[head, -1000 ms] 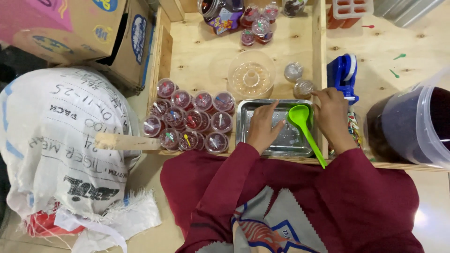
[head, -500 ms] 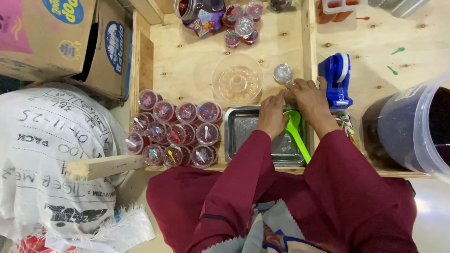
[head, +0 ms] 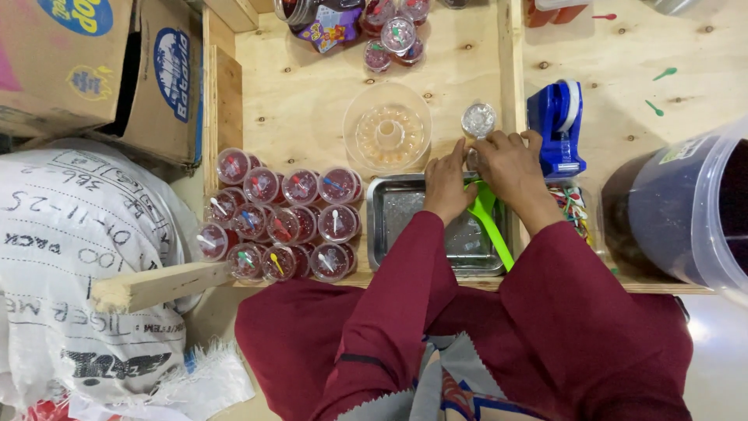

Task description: The person fills small cups with a liquid using a ladle, adds decorative items to the cups by hand, and places the filled cups into a tray.

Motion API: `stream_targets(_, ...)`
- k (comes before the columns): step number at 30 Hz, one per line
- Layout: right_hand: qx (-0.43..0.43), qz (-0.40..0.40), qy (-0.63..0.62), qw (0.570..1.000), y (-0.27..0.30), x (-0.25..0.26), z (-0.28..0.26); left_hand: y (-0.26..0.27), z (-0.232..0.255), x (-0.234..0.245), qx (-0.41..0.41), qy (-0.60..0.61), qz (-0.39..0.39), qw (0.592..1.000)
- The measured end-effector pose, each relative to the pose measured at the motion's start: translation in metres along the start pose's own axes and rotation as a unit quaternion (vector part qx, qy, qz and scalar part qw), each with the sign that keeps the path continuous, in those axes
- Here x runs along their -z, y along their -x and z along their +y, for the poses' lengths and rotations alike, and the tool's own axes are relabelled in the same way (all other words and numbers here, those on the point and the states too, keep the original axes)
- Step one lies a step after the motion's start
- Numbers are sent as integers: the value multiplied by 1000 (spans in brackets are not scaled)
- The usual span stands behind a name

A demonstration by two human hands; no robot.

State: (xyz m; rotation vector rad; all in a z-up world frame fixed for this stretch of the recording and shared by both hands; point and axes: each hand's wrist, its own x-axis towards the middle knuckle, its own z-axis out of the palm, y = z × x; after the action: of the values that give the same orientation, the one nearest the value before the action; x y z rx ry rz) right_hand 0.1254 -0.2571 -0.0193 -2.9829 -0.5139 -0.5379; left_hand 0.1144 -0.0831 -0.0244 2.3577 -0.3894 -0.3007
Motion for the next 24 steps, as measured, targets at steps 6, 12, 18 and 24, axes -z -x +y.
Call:
stream_targets(6,-6,-31,-15,999,-5,15,-2,2,5,4,5,-2,-6,1000)
stream_targets(12,-8,-37,-21,999,-9,15,-2,-4,-1,-3,19,19,13,1000)
stream_targets(18,-27,-77,-74,994,-18,37,-1,-5,-5,-12,1,-8,34,999)
stream_targets(24,-72,-34,-151,985,-19,84,-3,-1,-3,-7,-7,38,37,999)
